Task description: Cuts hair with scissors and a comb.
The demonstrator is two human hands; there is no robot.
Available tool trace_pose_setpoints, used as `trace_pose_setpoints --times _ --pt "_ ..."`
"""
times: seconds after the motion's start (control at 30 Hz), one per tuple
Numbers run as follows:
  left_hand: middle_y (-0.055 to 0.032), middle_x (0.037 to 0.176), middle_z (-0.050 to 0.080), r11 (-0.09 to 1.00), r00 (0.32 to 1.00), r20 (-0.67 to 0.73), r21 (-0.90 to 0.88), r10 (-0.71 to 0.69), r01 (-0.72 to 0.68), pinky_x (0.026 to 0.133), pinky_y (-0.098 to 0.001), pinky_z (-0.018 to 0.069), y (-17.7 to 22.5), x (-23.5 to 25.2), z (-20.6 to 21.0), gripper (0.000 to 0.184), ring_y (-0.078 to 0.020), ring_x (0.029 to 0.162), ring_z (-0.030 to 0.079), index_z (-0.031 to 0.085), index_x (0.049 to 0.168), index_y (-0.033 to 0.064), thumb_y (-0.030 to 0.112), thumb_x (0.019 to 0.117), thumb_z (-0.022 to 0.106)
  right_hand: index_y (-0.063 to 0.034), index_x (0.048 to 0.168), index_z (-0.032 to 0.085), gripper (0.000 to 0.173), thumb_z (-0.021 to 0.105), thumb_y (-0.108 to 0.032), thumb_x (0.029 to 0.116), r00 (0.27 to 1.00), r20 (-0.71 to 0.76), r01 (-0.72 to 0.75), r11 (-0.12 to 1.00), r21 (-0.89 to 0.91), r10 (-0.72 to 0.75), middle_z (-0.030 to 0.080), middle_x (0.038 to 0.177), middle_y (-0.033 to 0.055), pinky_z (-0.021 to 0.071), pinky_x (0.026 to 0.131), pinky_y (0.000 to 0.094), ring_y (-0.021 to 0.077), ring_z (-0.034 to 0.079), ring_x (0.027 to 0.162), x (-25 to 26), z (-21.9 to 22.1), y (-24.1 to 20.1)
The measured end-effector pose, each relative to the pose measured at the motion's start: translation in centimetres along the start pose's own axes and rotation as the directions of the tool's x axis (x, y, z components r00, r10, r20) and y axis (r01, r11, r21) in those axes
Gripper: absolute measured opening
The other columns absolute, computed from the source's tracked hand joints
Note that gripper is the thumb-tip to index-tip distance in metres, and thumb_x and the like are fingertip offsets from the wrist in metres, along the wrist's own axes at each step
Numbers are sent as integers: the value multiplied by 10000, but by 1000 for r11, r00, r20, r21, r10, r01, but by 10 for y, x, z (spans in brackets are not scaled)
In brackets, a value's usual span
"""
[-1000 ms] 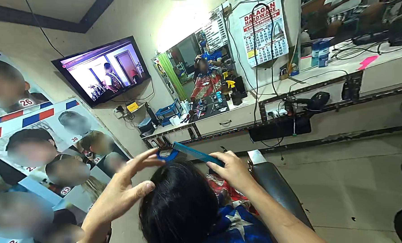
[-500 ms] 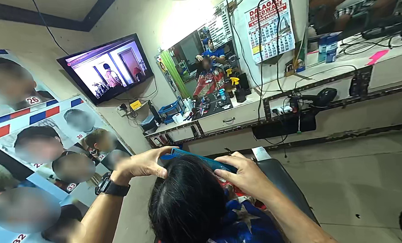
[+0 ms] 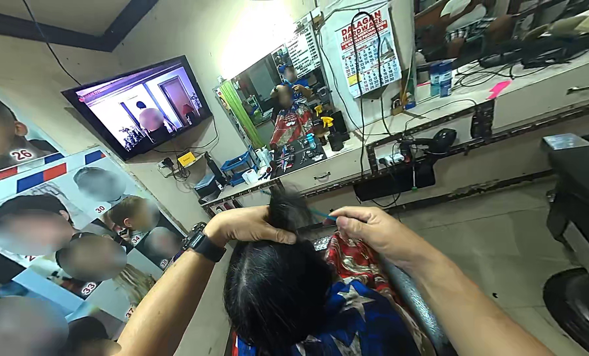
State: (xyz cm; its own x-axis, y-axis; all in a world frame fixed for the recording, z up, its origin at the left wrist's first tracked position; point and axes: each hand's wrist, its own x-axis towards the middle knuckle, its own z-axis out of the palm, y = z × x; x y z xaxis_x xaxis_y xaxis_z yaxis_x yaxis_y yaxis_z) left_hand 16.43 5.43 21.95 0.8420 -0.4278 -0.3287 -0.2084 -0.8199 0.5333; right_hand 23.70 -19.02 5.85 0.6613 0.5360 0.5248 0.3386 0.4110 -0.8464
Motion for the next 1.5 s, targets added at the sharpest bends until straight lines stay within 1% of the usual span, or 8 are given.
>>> trace_pose_setpoints --times 0.43,0.67,0.77,0.83,0.93,1.03,1.3,1.5 --pt "45 854 662 986 986 -71 84 148 -142 732 -183 524 36 2 1 232 16 780 611 689 1051 64 142 1077 471 -199 1183 740 392 679 -495 934 980 -189 -139 884 -447 59 715 1016 18 553 823 386 124 670 908 -5 30 31" --pt "11 893 678 990 996 -73 135 53 -43 763 -265 544 26 30 -23 327 -51 811 636 696 1117 84 263 1105 422 -171 981 744 158 659 -304 974 993 99 -73 982 175 56 659 781 -101 495 656 163 -26 581 695 -32 40 21" --pt "-16 1145 722 969 986 -166 -243 3 -44 910 -354 566 -11 15 -29 791 -121 1058 675 657 1261 122 696 1025 166 -206 906 714 265 559 -384 1027 984 157 -131 932 339 81 559 658 -118 482 636 172 -19 526 612 -27 28 21" --pt "42 1128 726 950 985 -157 -288 75 -119 873 -298 570 -35 1 -32 1002 -72 1037 676 674 1244 178 983 734 363 -187 964 716 310 479 -370 1049 989 128 -108 938 330 69 525 625 -125 490 630 178 -15 508 578 -23 19 15" --pt "51 1067 754 965 990 25 -227 138 -129 888 -258 573 -20 1 -19 562 -43 997 694 718 1130 156 599 789 778 -178 1007 735 310 481 -350 1055 996 78 -59 962 265 40 521 609 -136 478 639 163 -28 501 575 -13 7 3" --pt "-17 955 759 977 983 167 -211 76 -40 926 -350 582 8 19 -4 245 -127 947 726 693 1066 68 255 1045 536 -136 1055 741 302 520 -341 1040 999 -37 -2 982 189 9 562 664 -84 507 700 197 12 536 629 2 -2 1" --pt "-12 730 599 959 980 137 -264 143 -103 822 -399 600 40 27 -13 390 -158 739 673 573 892 74 269 1124 327 -166 1196 731 363 678 -440 963 984 -160 -142 902 -407 83 725 1006 40 557 832 416 148 677 889 16 13 32" --pt "-34 833 732 998 999 -18 44 51 -50 693 -289 574 44 52 -30 469 -100 745 693 655 944 50 331 1127 327 -146 1095 759 237 676 -330 970 993 109 -46 998 37 42 695 856 -81 521 675 176 -9 613 733 -14 24 23"
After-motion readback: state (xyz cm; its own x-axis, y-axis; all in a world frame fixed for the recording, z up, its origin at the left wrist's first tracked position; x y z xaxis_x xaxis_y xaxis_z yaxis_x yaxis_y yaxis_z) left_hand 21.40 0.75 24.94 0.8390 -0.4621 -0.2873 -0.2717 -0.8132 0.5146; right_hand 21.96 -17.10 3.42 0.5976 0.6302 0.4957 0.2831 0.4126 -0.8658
